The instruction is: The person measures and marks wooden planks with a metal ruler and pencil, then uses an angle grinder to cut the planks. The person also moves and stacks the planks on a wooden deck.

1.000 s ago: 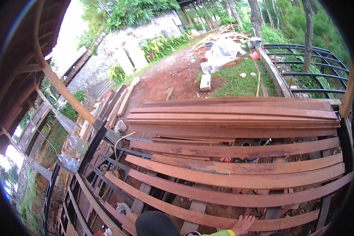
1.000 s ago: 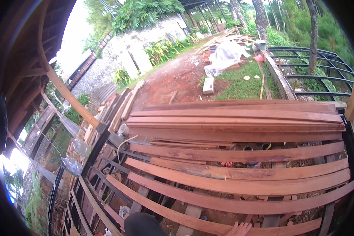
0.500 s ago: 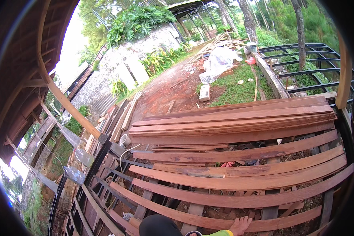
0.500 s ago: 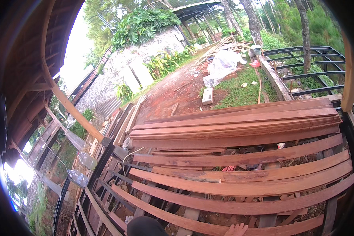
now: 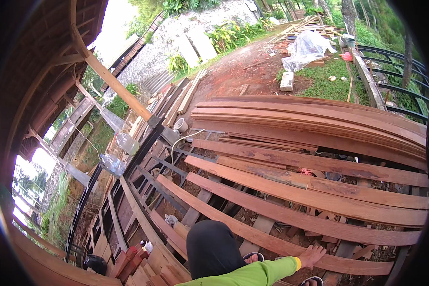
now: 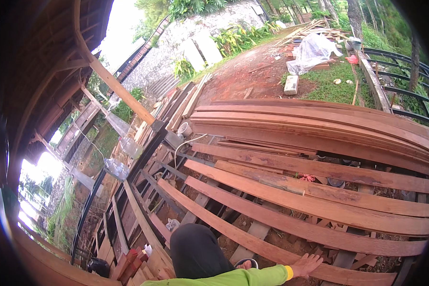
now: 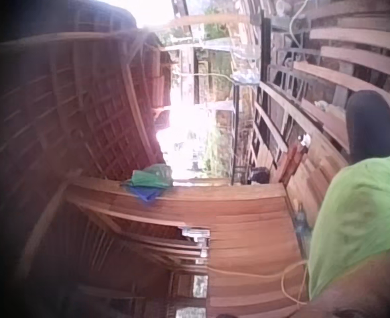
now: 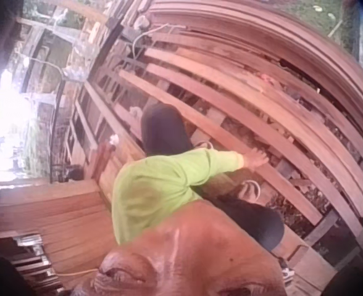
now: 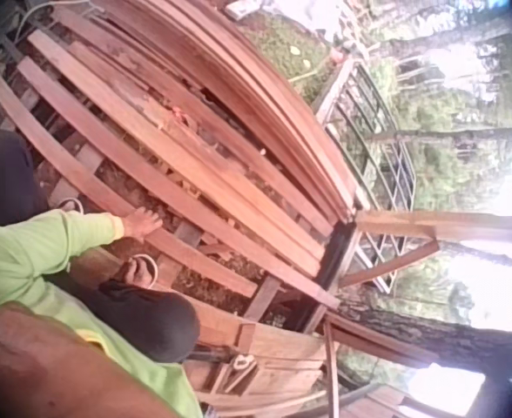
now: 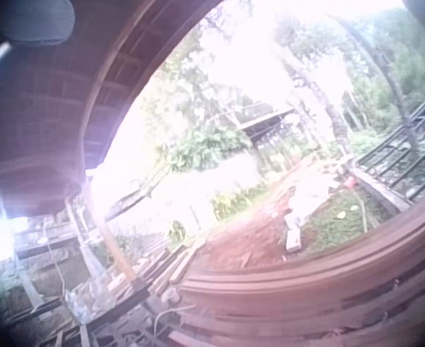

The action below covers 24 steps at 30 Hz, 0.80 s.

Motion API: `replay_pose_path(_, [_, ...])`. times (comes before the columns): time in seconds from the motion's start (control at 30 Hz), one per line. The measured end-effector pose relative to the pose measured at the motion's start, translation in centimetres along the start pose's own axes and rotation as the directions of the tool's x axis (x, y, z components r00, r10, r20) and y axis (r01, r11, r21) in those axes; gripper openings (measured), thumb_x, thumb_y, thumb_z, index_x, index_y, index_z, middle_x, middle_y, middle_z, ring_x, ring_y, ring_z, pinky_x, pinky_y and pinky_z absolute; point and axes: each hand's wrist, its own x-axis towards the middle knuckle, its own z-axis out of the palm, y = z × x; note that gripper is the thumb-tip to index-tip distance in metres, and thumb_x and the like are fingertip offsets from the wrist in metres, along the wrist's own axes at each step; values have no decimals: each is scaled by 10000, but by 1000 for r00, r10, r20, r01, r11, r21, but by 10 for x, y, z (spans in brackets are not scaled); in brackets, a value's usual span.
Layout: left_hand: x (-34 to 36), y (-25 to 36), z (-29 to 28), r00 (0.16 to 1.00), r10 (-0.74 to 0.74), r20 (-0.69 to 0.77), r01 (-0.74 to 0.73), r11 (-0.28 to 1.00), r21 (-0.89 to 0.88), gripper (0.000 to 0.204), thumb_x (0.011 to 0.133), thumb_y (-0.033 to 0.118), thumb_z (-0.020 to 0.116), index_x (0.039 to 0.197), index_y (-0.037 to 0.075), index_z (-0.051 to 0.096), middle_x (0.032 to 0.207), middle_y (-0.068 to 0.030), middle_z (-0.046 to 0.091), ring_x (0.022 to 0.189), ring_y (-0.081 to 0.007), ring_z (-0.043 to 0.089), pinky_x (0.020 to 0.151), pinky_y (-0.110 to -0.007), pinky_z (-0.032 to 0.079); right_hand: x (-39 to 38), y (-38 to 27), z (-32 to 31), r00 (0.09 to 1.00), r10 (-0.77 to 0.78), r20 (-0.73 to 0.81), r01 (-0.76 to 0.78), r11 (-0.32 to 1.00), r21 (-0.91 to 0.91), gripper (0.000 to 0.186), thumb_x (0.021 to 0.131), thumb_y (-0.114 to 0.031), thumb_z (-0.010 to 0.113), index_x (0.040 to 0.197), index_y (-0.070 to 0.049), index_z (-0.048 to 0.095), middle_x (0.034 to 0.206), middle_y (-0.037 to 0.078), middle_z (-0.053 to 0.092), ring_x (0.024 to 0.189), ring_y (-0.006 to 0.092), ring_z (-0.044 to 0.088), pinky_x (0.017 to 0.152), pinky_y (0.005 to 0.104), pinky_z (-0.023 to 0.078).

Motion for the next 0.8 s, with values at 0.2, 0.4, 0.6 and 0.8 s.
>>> replay_pose_path(0.2, [15, 2, -21, 998, 46, 51, -44, 998, -33, 994, 488, 200, 926, 1319, 13, 414, 1276, -178, 499, 1208, -365, 479, 925, -502, 407, -16, 7, -17, 979, 118, -167, -118, 993, 10, 178, 949, -165, 562, 902, -33, 671, 631, 105, 619, 551, 206, 594, 518, 341, 474])
replay_pose_path(0.4, [12, -19, -12, 983, 135, 121, -137, 991, 2, 830, 700, 357, 779, 1381, 15, 450, 1419, -216, 459, 1333, -398, 416, 1049, -579, 367, -98, 7, -56, 822, 276, -498, -315, 949, 6, 176, 949, -152, 562, 940, -12, 668, 670, 136, 638, 582, 222, 622, 549, 355, 490])
replay_pose_path(0.6, [16, 17, -37, 993, 109, -35, -100, 977, 188, 693, 577, 237, 859, 1120, 74, 462, 1086, -132, 557, 1035, -335, 563, 852, -476, 426, -196, 27, -117, 409, 433, -803, -339, 889, 307, 141, 977, -104, 531, 971, -11, 636, 717, -3, 587, 601, 61, 557, 531, 243, 468])
replay_pose_path(0.8, [12, 2, -24, 994, 108, -32, -99, 974, 202, 673, 574, 180, 836, 1119, 56, 462, 1077, -143, 552, 1030, -339, 552, 833, -463, 419, -267, 68, -163, 105, 194, -975, -585, 805, 97, 216, 962, -112, 551, 1150, -12, 589, 946, 83, 618, 878, 170, 614, 777, 306, 507])
